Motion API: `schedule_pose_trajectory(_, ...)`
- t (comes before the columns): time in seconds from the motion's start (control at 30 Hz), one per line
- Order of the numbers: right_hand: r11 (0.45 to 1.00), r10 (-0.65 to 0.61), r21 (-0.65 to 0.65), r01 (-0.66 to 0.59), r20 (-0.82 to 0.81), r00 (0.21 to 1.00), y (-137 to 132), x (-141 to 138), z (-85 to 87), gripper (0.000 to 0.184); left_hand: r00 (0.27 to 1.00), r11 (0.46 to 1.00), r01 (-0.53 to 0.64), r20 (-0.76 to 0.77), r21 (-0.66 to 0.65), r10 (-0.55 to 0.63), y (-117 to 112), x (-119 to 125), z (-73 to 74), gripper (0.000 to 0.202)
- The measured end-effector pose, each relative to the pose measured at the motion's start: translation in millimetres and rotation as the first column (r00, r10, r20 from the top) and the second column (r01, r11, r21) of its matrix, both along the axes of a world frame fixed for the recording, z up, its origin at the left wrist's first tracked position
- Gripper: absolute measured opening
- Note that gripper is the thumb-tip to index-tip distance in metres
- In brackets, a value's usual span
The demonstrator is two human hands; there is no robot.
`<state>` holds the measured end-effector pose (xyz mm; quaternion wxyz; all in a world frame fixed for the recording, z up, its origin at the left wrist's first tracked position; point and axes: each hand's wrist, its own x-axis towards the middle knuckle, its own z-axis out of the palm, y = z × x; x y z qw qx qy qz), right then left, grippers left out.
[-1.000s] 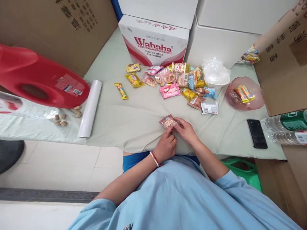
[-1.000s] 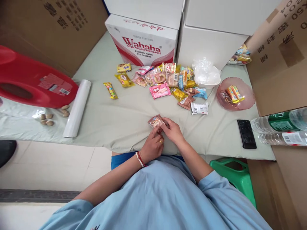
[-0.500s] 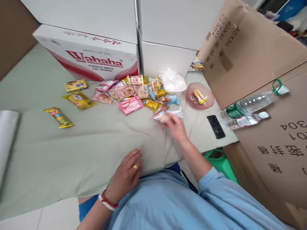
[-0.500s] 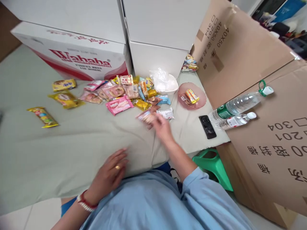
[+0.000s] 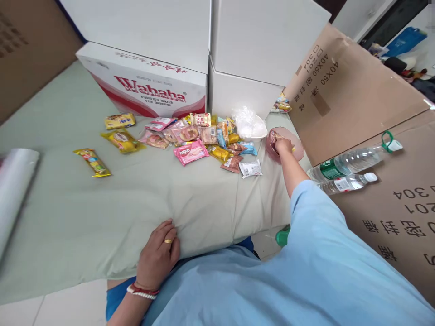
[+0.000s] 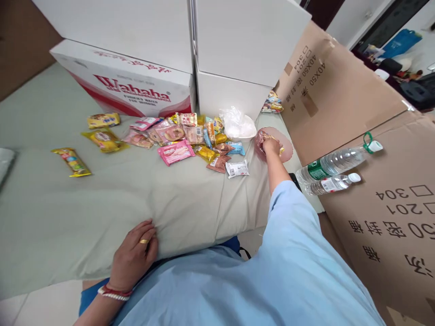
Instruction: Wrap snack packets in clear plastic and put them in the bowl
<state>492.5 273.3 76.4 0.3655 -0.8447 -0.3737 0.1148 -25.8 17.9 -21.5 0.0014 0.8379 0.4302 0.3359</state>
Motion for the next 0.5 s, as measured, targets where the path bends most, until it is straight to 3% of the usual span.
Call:
schedule_pose_trajectory(0.1,0.998,-0.055,-0.028,0.061,0.18,0.982,-5,-4,5.0,0.018,0.999,0.999,-0.032,0.009,0.014,0.032,-2,0,-0.1,0.025)
schedule_pose_trajectory(0.17,0.999,-0.033,-0.011,0.038,0.286,0.958,-4,-8,14.0,0.023,0.999,0.999,-0.048,0.018,0.022,0.047,-2,1,-0.2,0.027)
schedule_pose_trajectory(0.27,0.992,0.117,-0.011,-0.124,0.42,0.9,5,-30,25.8,0.03,0.999,0.998,-0.05,0.021,0.027,0.05,-2,3,0.0,0.027)
schedule_pose_trajectory(0.37,0.933,0.342,-0.086,-0.349,0.515,0.786,20,-67,26.1,0.031,0.999,0.999,-0.047,0.013,0.023,0.046,-2,3,0.5,0.027)
schedule_pose_trajectory(0.43,0.918,0.387,-0.13,-0.376,0.512,0.767,31,-92,19.9,0.032,0.999,0.999,-0.048,0.007,0.025,0.048,-2,3,0.8,0.026)
schedule_pose_trajectory(0.5,0.933,0.361,-0.172,-0.317,0.443,0.821,42,-109,11.7,0.035,0.999,0.998,-0.052,0.005,0.025,0.052,-3,4,1.1,0.026)
